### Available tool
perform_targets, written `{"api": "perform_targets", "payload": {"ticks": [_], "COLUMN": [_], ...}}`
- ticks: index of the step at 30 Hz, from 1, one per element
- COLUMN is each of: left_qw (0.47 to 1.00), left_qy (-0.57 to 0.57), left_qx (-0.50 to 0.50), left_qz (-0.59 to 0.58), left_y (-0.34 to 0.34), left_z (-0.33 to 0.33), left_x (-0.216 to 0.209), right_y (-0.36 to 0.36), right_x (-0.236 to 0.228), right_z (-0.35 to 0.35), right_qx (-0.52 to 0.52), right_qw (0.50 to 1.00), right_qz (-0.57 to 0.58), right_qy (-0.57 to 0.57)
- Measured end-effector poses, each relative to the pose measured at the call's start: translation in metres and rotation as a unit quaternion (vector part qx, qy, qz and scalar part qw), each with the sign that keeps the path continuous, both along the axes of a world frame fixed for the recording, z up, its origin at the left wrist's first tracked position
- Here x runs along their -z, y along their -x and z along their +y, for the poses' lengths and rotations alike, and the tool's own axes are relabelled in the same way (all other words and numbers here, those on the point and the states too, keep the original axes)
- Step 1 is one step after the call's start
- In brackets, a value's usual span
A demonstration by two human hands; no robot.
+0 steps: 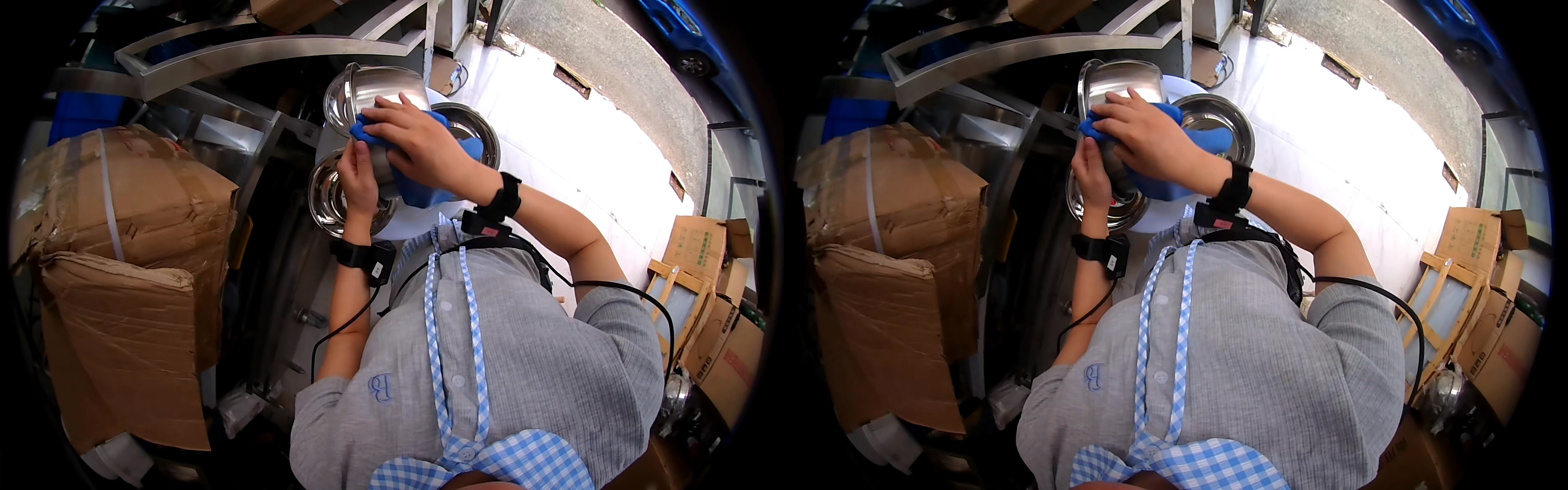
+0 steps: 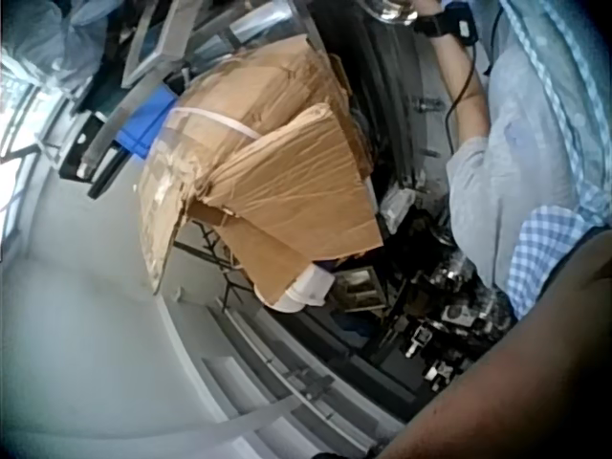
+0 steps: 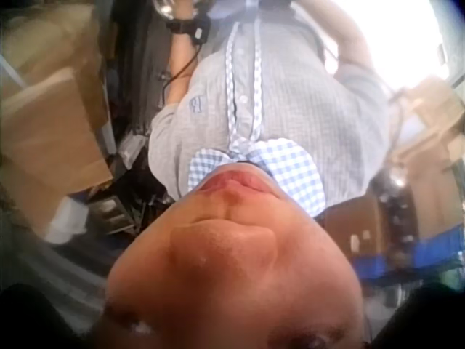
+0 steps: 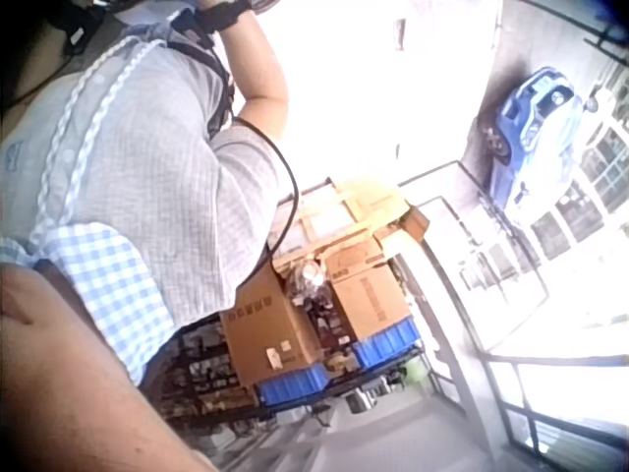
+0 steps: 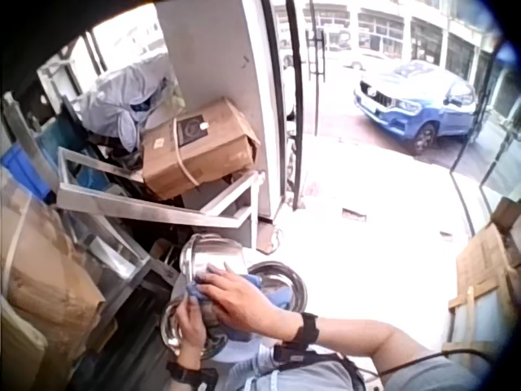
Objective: The person wipes the interior and exterior surfaces of several stainless steel bowls using a blue cloth. They handle the bowls one at a time, rotating them to clean all sides, and place them back on a white surface after wiping.
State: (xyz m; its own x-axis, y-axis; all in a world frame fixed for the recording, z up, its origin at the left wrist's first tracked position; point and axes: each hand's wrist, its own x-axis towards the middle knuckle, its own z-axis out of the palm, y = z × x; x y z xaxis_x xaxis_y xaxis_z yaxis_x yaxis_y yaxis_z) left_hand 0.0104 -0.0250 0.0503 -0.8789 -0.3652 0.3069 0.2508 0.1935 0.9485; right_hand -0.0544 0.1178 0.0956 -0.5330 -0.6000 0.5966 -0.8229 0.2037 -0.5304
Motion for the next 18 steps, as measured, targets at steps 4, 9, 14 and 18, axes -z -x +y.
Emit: {"api": "perform_targets", "payload": {"ticks": [4,9,14,18], "left_qw": [0.995,0.993,0.997,0.989], "left_qy": [0.086,0.115,0.076,0.120], "left_qx": [0.040,0.041,0.023,0.079], "left_qz": [-0.027,-0.005,-0.012,-0.034], "left_y": [-0.013,-0.017,-0.016,-0.023], "left_z": [-0.002,0.001,-0.002,-0.005], "left_x": [-0.008,-0.010,-0.001,-0.014], "right_y": [0.065,0.062,0.022,0.076], "right_x": [-0.004,-0.003,-0.012,0.006], "right_z": [0.007,0.014,0.011,0.015], "right_qx": [0.073,0.053,-0.003,0.057], "right_qw": [0.996,0.996,0.999,0.996], "right_qz": [-0.048,-0.066,-0.052,-0.069], "right_qy": [-0.006,0.005,-0.007,0.023]}}
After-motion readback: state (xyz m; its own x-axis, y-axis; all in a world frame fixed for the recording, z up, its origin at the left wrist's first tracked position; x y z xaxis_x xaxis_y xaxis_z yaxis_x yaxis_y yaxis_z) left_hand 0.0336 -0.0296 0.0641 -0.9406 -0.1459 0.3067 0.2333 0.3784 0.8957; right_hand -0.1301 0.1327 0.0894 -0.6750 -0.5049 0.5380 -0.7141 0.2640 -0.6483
